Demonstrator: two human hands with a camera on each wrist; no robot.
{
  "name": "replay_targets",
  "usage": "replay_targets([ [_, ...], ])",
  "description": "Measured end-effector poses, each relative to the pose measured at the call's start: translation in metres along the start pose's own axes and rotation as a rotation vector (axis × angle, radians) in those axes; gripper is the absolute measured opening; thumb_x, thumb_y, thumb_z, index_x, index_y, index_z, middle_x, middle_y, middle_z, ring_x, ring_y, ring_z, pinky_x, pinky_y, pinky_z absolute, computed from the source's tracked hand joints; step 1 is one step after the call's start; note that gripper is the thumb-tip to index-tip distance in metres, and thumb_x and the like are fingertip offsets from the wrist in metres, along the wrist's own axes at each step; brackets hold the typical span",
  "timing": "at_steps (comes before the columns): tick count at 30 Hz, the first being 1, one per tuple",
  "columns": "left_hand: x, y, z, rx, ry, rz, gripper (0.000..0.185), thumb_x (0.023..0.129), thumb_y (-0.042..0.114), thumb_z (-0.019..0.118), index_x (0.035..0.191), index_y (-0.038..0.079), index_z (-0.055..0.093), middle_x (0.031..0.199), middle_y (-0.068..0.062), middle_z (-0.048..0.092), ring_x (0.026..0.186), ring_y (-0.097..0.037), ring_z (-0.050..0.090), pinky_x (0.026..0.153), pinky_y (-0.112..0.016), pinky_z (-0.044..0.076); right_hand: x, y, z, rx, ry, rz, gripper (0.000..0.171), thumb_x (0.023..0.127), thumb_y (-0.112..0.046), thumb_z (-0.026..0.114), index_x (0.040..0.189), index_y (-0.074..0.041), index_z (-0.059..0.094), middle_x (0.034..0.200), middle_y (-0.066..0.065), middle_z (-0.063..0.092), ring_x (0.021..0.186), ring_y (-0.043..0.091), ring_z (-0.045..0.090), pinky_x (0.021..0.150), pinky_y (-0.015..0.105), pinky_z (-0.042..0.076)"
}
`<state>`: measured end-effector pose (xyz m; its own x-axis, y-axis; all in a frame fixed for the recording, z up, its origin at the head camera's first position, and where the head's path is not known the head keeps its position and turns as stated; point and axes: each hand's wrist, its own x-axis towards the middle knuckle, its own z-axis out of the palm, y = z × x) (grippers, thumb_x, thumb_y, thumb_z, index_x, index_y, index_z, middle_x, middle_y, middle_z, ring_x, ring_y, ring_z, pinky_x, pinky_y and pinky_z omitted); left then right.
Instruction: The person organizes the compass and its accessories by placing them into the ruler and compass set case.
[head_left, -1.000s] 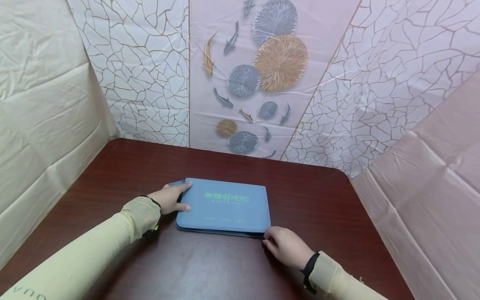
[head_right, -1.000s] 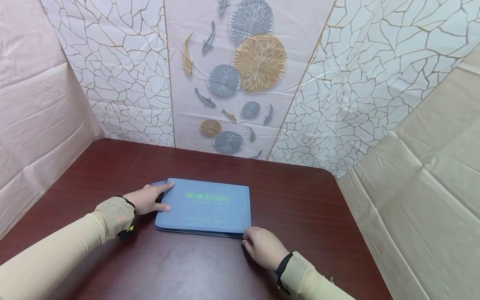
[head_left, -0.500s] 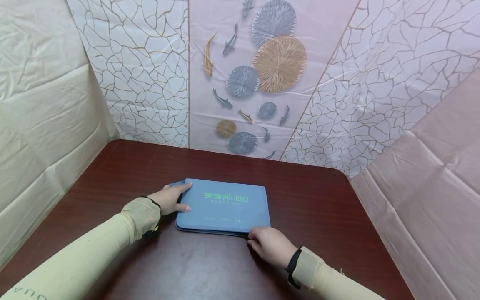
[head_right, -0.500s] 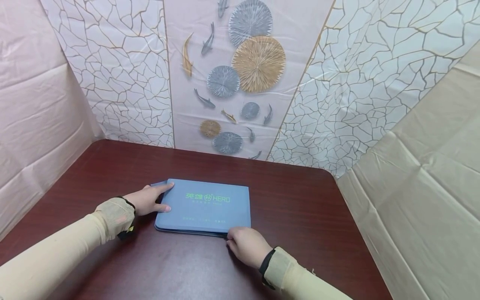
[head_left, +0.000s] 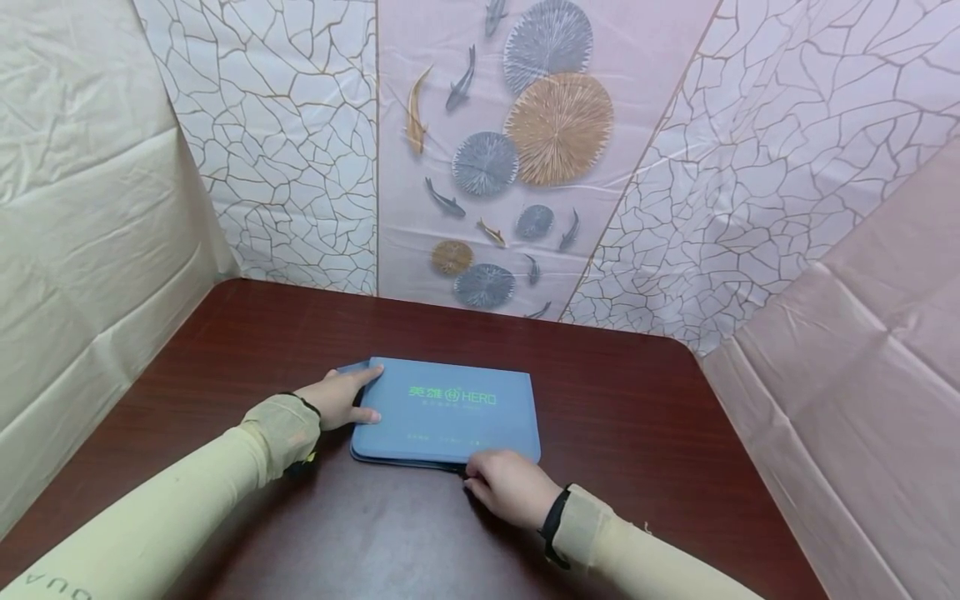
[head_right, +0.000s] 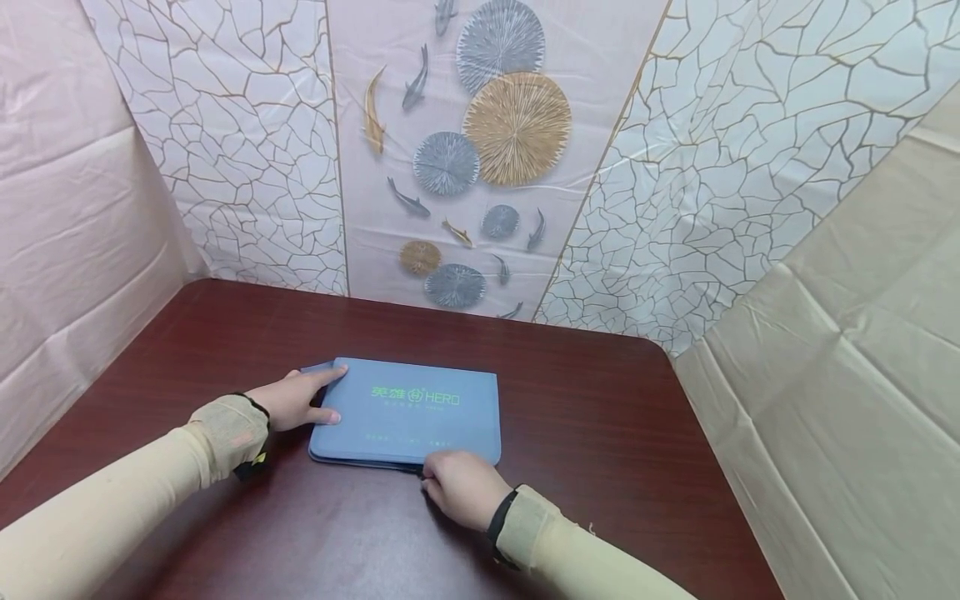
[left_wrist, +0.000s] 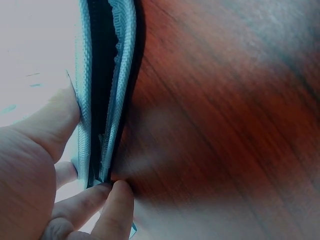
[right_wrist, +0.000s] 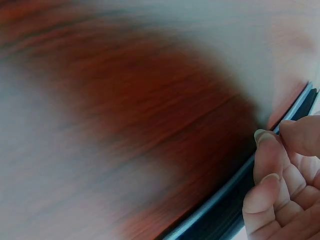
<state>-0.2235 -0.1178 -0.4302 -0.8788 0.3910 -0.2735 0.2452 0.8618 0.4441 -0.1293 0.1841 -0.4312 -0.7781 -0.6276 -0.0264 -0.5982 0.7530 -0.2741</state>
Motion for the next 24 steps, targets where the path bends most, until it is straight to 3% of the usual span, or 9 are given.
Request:
replay_targets([
  [24,0.002,-0.005,0.001,0.005,-0.009,0.012,0.087,0.089,0.043,0.067,0.155,0.012,0.02,0.154,-0.02,0.028,0.138,-0.047,0.022,0.106,-0.057,0.028,0.045,-0.044,0.008,0.007,-0.075,-0.037,0.01,0.093,-0.02,0.066,0.083,-0.02,0.064,0.075,-0.013,0.056,0.065,0.0,0.05,0.06,0.021,0.044],
])
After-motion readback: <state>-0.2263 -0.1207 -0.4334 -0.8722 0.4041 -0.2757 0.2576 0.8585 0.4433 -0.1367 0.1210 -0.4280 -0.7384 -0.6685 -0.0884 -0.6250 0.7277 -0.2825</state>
